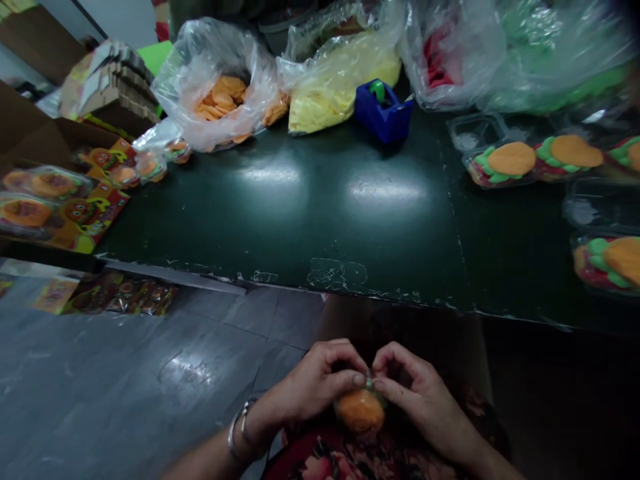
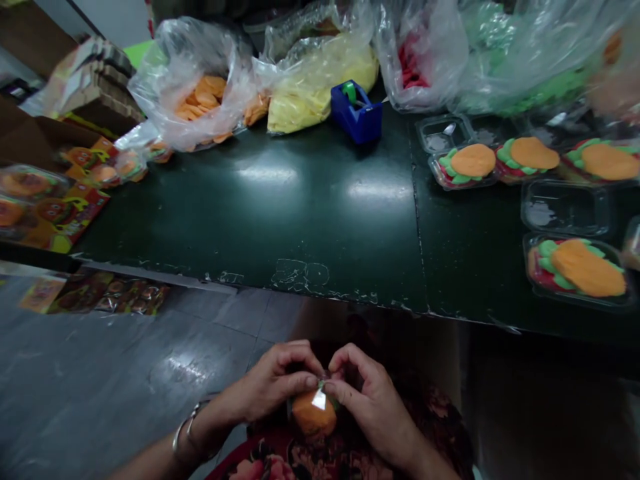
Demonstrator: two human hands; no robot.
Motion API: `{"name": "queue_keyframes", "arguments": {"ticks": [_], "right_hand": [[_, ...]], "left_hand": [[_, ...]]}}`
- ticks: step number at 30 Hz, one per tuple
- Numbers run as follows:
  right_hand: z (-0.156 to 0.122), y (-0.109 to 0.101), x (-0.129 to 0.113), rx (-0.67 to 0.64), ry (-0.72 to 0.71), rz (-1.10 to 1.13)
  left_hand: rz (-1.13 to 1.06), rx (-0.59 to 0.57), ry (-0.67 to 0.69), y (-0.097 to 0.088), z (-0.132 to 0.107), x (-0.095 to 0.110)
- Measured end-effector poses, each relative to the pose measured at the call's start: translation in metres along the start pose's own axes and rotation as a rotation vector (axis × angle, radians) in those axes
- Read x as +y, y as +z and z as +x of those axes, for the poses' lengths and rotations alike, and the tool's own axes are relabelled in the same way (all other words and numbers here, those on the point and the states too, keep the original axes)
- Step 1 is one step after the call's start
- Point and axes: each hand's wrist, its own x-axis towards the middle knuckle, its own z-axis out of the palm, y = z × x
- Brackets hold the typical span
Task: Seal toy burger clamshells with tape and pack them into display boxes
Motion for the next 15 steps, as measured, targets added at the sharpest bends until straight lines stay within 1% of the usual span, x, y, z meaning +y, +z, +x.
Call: {"name": "queue_keyframes", "arguments": {"ticks": [3,5,7,9,12,15], "right_hand": [[-0.002,0.005,0.005,0.007,-0.047,-0.096],[-0.003,0.007,0.008,-0.044,-0.123,-0.2],[-0.001,0.008,0.01,-0.112,-0.19,-0.279],[0.001,0.009,0.01,-0.169,-0.229,-0.321],[0.003,0.011,0.006,-0.231,-0.241,-0.329],[0.003,0.016,0.0,-0.258,-0.196,-0.314]], "left_hand": [[-0.062,0.111,0.0,0.004,-0.009,-0.012],[-0.07,0.157,-0.005,0.007,-0.015,-0.015],[-0.084,0.174,-0.009,0.01,-0.019,-0.016],[-0.099,0.189,-0.024,0.014,-0.022,-0.016],[-0.099,0.223,-0.06,0.017,-0.028,-0.017],[-0.077,0.22,-0.088,0.013,-0.035,-0.013]]}}
